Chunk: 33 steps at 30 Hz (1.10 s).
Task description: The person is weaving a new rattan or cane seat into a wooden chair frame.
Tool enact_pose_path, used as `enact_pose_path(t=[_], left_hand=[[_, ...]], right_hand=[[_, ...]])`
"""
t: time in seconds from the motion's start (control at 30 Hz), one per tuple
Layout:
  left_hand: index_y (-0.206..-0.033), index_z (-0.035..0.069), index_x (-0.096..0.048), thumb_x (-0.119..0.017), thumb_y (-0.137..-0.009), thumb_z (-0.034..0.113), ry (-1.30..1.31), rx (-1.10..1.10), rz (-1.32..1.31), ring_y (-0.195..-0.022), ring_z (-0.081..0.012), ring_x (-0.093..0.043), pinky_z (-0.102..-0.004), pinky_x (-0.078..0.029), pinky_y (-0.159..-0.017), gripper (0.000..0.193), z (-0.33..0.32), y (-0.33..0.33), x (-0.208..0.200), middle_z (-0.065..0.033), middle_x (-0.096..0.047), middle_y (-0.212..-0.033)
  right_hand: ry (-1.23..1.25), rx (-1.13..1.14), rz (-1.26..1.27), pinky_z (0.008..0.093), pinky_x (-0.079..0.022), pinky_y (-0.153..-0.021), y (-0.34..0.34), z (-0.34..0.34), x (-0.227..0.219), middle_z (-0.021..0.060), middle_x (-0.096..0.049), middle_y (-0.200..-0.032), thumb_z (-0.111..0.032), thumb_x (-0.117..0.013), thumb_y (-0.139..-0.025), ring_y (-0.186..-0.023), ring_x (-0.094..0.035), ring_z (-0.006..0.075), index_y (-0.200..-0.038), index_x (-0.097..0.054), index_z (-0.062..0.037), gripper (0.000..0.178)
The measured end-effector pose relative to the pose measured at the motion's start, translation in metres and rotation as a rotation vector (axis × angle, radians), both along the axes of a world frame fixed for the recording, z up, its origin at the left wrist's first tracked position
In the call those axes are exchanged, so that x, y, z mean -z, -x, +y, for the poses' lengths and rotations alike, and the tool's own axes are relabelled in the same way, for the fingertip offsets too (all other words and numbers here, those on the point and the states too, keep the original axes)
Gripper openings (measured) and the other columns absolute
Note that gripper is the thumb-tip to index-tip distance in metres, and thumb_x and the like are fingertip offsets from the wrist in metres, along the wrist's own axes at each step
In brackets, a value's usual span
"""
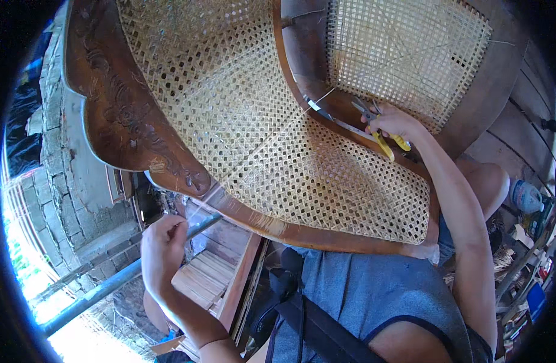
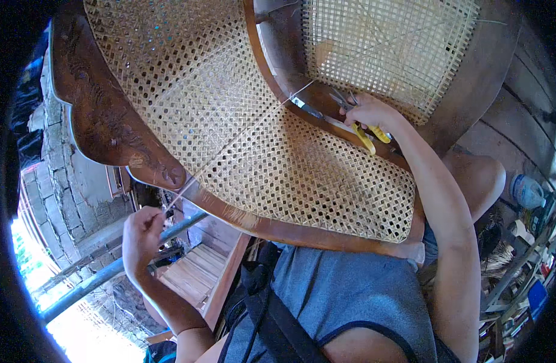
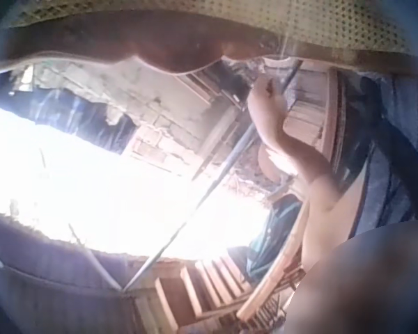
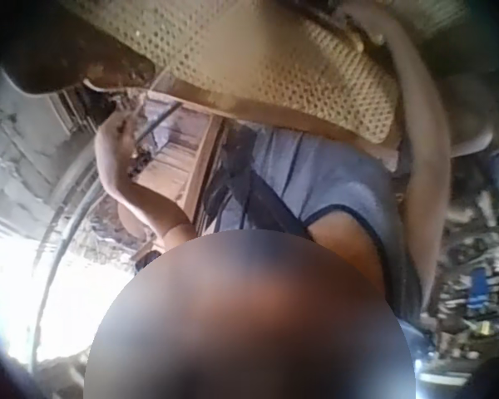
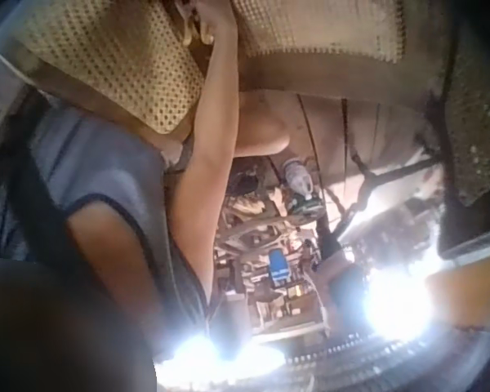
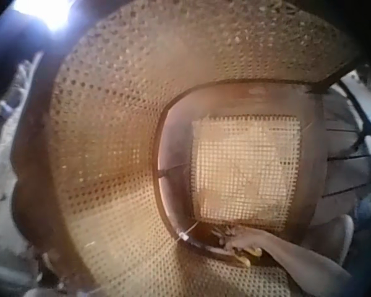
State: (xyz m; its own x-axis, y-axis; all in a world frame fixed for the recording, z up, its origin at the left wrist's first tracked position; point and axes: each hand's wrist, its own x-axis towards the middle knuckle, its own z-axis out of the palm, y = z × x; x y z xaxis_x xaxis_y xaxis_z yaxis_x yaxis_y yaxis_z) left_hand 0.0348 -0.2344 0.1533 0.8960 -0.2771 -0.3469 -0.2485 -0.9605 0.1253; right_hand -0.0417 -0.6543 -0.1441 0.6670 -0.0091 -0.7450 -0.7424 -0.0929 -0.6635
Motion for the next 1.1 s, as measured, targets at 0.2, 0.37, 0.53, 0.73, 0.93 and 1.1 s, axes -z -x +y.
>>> enact_pose_path(t=[0.2, 0.37, 0.53, 0.73, 0.93, 1.1], left_hand=[[-0.103, 0.0, -0.066, -0.063, -0.082, -0.002, 0.562, 0.073, -0.189, -0.083, -0.0216, -0.064, -0.0312, -0.05, -0.074, 0.021, -0.121, -0.004, 0.021, -0.0124, -0.066, -0.097], [-0.095, 0.001, -0.066, -0.058, -0.086, 0.019, 0.24, 0.235, -0.017, -0.088, -0.0392, -0.064, -0.045, -0.052, -0.081, 0.022, -0.235, -0.069, 0.216, -0.0231, -0.066, -0.092], [-0.089, -0.001, -0.067, -0.064, -0.083, 0.026, 0.328, 0.104, 0.151, -0.091, -0.0399, -0.064, -0.0467, -0.052, -0.08, 0.027, -0.243, -0.087, 0.335, -0.0256, -0.065, -0.092], [-0.091, 0.001, -0.065, -0.057, -0.09, 0.028, 0.568, -0.047, 0.293, -0.083, -0.0427, -0.062, -0.0471, -0.048, -0.072, 0.028, -0.23, -0.073, 0.315, -0.024, -0.065, -0.088], [-0.075, -0.006, -0.062, -0.061, -0.081, 0.021, 0.413, 0.084, -0.029, -0.078, -0.0459, -0.061, -0.052, -0.049, -0.07, 0.028, -0.231, -0.085, 0.362, -0.0285, -0.062, -0.078], [-0.076, -0.004, -0.064, -0.063, -0.079, 0.018, 0.372, 0.07, -0.041, -0.079, -0.0452, -0.063, -0.0508, -0.05, -0.072, 0.023, -0.229, -0.083, 0.364, -0.0274, -0.064, -0.078]], right_hand=[[0.057, -0.132, -0.124, 0.0277, -0.047, -0.06, -0.023, 0.013, 0.022, 0.0079, -0.064, -0.094, -0.014, -0.069, -0.07, -0.073, -0.058, 0.0146, -0.111, -0.06, 0.0003, 0.044], [0.297, -0.165, -0.118, 0.0307, -0.049, -0.06, -0.059, 0.035, 0.03, 0.0118, -0.067, -0.083, -0.019, -0.069, -0.073, -0.067, -0.061, 0.0155, -0.102, -0.063, 0.0016, 0.036], [0.395, -0.32, -0.015, 0.0371, -0.052, -0.07, -0.071, 0.033, 0.024, 0.0188, -0.068, -0.089, -0.028, -0.066, -0.074, -0.081, -0.067, 0.0251, -0.098, -0.065, 0.0055, 0.041], [0.192, -0.419, -0.076, 0.0361, -0.052, -0.071, -0.064, 0.042, -0.026, 0.0124, -0.068, -0.091, -0.017, -0.063, -0.076, -0.079, -0.064, 0.0193, -0.092, -0.068, -0.0023, 0.022], [0.255, -0.296, -0.039, 0.0403, -0.052, -0.083, -0.057, 0.054, 0.024, 0.0255, -0.066, -0.102, -0.024, -0.061, -0.068, -0.095, -0.065, 0.0341, -0.098, -0.066, 0.0066, 0.043], [0.223, -0.256, -0.019, 0.0387, -0.053, -0.07, -0.05, 0.052, 0.02, 0.0211, -0.069, -0.085, -0.022, -0.067, -0.059, -0.082, -0.067, 0.0301, -0.081, -0.067, 0.0029, 0.033]])
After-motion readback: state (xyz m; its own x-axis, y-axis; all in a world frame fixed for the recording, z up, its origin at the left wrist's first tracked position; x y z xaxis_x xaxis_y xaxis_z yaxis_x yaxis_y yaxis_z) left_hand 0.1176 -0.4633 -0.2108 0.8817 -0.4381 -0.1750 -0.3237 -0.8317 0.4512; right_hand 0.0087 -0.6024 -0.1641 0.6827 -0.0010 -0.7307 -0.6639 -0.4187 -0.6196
